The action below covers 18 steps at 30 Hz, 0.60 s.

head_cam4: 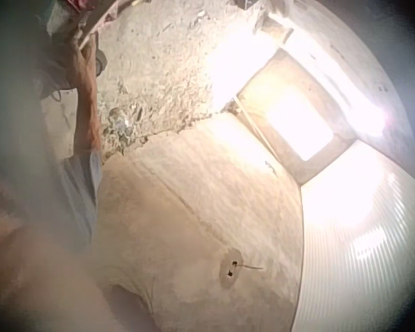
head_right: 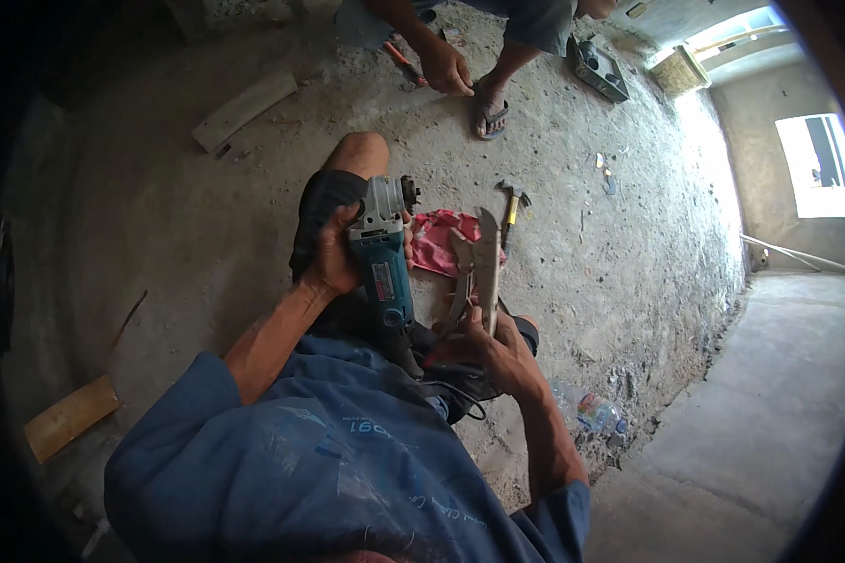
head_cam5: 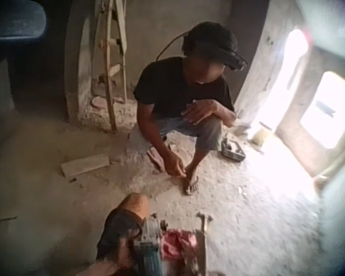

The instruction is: The person holds an angle grinder and uses locking pliers to grip and turn the spindle nut while another person assists by holding the grinder body and a cloth.

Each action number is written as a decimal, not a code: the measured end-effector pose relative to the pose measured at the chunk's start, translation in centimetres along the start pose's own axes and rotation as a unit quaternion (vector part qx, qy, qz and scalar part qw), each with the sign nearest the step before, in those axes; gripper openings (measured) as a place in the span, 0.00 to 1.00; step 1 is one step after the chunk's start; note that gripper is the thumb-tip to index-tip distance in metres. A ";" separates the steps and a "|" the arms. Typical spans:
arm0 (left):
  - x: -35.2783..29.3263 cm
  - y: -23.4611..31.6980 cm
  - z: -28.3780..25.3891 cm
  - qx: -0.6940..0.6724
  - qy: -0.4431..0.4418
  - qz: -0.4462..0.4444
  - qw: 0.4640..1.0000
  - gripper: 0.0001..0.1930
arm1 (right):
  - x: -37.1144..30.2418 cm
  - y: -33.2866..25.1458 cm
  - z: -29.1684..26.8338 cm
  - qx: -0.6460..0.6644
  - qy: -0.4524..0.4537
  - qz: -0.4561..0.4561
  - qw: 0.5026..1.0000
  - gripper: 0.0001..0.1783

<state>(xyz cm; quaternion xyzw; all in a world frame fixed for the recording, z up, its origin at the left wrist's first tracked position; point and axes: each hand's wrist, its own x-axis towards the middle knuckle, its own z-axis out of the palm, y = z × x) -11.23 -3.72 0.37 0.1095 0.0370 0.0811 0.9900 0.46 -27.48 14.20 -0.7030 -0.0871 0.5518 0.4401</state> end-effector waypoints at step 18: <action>0.1 -0.7 1.9 0.011 -0.028 0.016 0.999 0.29 | -2.7 -9.5 0.2 -0.337 -0.051 -0.063 0.938 0.37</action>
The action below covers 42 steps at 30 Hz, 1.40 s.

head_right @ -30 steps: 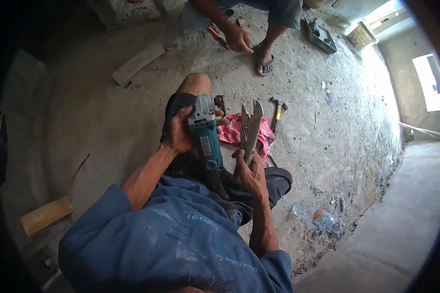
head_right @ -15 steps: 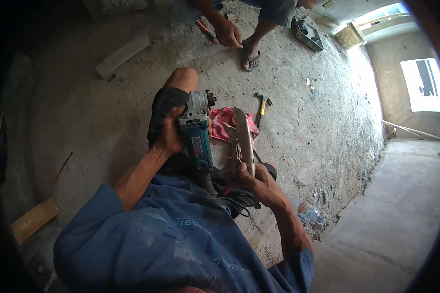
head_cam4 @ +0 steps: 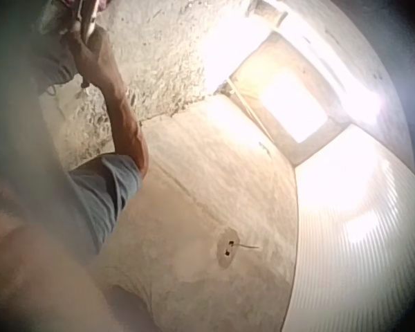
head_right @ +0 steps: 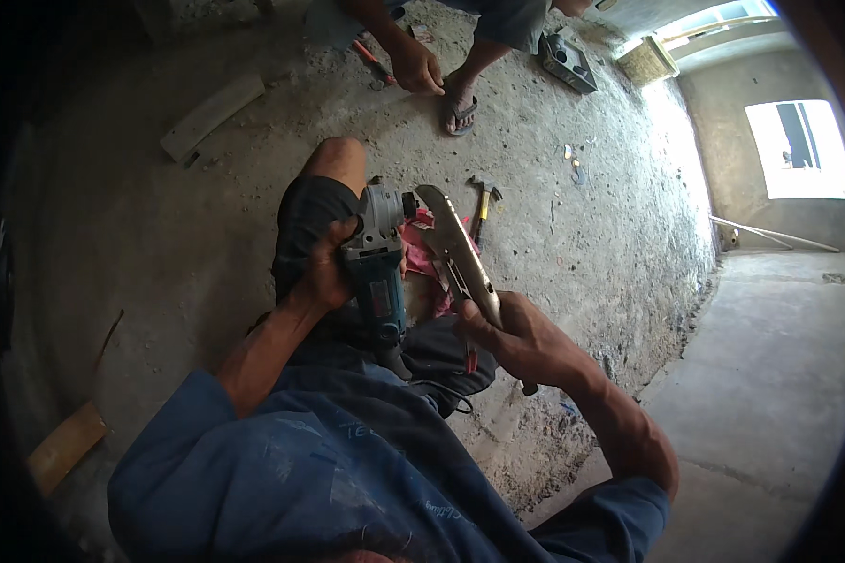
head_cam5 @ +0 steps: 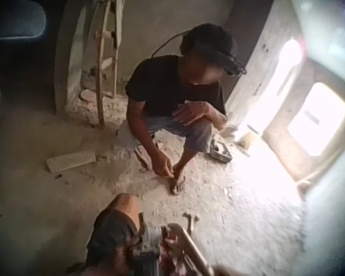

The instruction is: The person holds an angle grinder and uses locking pliers to grip and turn the spindle nut while another person assists by holding the grinder body and a cloth.

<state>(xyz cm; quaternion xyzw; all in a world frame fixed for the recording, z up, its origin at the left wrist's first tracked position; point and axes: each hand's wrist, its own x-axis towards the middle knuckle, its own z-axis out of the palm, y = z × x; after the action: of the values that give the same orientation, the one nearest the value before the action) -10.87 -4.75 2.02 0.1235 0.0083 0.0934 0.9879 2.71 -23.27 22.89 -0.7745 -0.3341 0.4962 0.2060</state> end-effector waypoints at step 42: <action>2.7 1.5 6.5 0.291 -0.043 -0.089 0.952 0.34 | -6.5 4.7 3.6 0.131 0.130 -0.018 0.983 0.25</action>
<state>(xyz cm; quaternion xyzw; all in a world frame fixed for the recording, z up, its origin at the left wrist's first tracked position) -8.22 -4.39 8.68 0.4080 0.0032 -0.0065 0.9129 -0.96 -31.26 22.41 -0.7925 -0.2502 0.4273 0.3560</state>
